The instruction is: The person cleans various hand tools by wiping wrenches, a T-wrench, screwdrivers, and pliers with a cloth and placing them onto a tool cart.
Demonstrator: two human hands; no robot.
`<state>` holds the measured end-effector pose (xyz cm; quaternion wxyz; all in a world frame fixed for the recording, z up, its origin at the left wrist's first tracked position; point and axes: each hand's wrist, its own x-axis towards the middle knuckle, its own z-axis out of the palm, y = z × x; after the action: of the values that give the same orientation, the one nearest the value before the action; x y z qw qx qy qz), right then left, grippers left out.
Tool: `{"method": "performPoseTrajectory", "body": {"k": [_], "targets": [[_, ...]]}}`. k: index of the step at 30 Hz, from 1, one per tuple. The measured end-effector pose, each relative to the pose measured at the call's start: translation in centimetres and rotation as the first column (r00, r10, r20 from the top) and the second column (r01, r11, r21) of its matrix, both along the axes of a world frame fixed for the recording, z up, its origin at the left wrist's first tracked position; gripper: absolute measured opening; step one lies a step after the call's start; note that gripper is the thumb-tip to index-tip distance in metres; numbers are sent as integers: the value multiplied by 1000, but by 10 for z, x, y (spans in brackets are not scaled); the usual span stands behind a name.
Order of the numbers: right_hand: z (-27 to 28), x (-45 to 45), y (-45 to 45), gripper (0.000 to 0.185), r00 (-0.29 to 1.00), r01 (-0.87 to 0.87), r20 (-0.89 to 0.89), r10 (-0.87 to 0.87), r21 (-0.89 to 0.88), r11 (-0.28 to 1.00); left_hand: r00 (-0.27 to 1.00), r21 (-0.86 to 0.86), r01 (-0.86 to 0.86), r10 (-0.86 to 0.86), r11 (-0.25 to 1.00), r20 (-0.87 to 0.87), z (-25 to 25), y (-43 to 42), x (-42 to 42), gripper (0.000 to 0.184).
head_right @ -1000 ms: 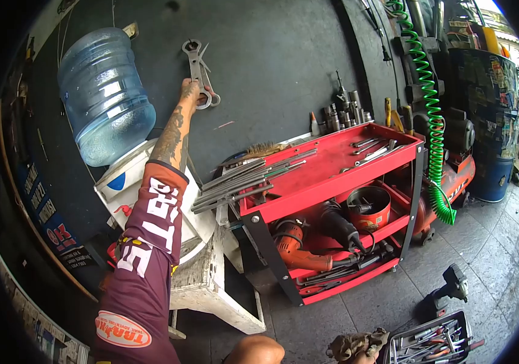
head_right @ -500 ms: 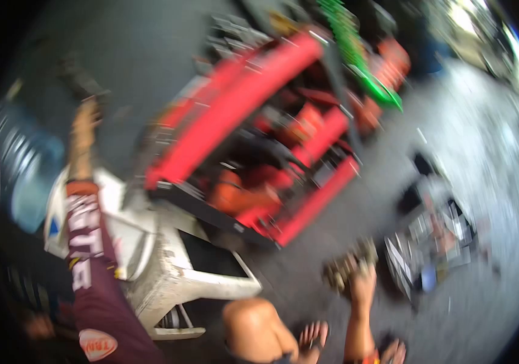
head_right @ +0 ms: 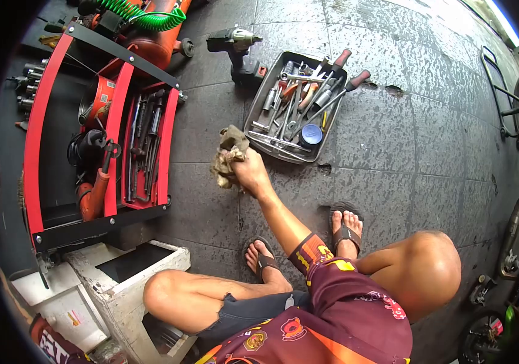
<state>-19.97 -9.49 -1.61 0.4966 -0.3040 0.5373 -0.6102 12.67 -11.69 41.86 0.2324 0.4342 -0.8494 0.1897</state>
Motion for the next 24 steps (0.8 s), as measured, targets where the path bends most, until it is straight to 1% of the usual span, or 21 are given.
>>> {"method": "performPoseTrajectory", "body": {"k": [1,2,4,5,6,7,8,9,10,11,12,13,14,16,17,18,20,21,22,24], "targets": [[-9,-8,0,15,997,2,-73,2,62,998,997,-64,54,-51,997,50,13,-4,-15,40],[-21,-14,-3,15,997,49,-64,-45,59,997,989,-127,117,-105,985,103,25,-11,-33,40],[-46,-27,-9,23,991,133,-29,-131,104,986,958,-239,252,-207,938,197,44,-22,-70,39],[-40,-36,-7,31,960,204,-213,-184,80,976,932,-275,334,-272,901,240,47,-30,-90,39],[-53,-40,-12,39,957,249,-169,-237,48,967,900,-296,415,-341,860,273,48,-36,-109,38],[-66,-46,-15,40,949,296,-126,-291,29,955,869,-287,482,-411,828,276,42,-40,-131,38],[-69,-49,-14,42,936,344,-79,-342,17,939,830,-252,555,-504,793,241,22,-50,-157,37],[-61,-56,-11,42,892,413,-209,-402,13,911,781,-214,623,-613,752,122,-6,-51,-181,34],[-56,-62,-10,39,905,419,-91,-415,35,907,820,-141,568,-572,811,18,-35,-40,-193,33],[-59,-65,-11,39,882,467,-81,-463,26,884,853,-66,511,-515,857,-84,-63,-29,-205,33],[-59,-69,-15,38,856,515,-68,-513,11,857,880,147,476,-469,867,-80,-80,-17,-221,33],[-58,-73,-19,37,850,522,-102,-517,25,853,911,343,402,-408,849,-58,-96,-4,-236,34],[-45,-79,-21,37,855,504,-220,-469,140,853,859,532,507,-452,678,-241,-113,-9,-236,33],[-74,-87,-44,40,753,489,-510,-415,13,872,936,798,305,-320,520,-149,-139,16,-246,35],[-88,-88,-58,44,732,505,-497,-465,-62,861,916,848,260,-396,462,-65,-147,23,-245,37],[-93,-86,-63,44,735,506,-487,-472,-69,860,880,889,205,-474,409,15,-153,28,-243,39],[-98,-80,-74,47,592,515,-759,-270,99,852,903,944,85,-424,320,62,-157,44,-241,41],[-100,-81,-83,53,591,575,-736,-330,97,812,892,945,88,-448,316,66,-158,48,-240,42],[-103,-79,-89,55,502,669,-745,-440,11,743,903,954,36,-420,297,96,-155,52,-240,42],[-102,-79,-99,52,503,711,-765,-403,100,696,924,954,-26,-356,300,137,-148,59,-242,41]]}}
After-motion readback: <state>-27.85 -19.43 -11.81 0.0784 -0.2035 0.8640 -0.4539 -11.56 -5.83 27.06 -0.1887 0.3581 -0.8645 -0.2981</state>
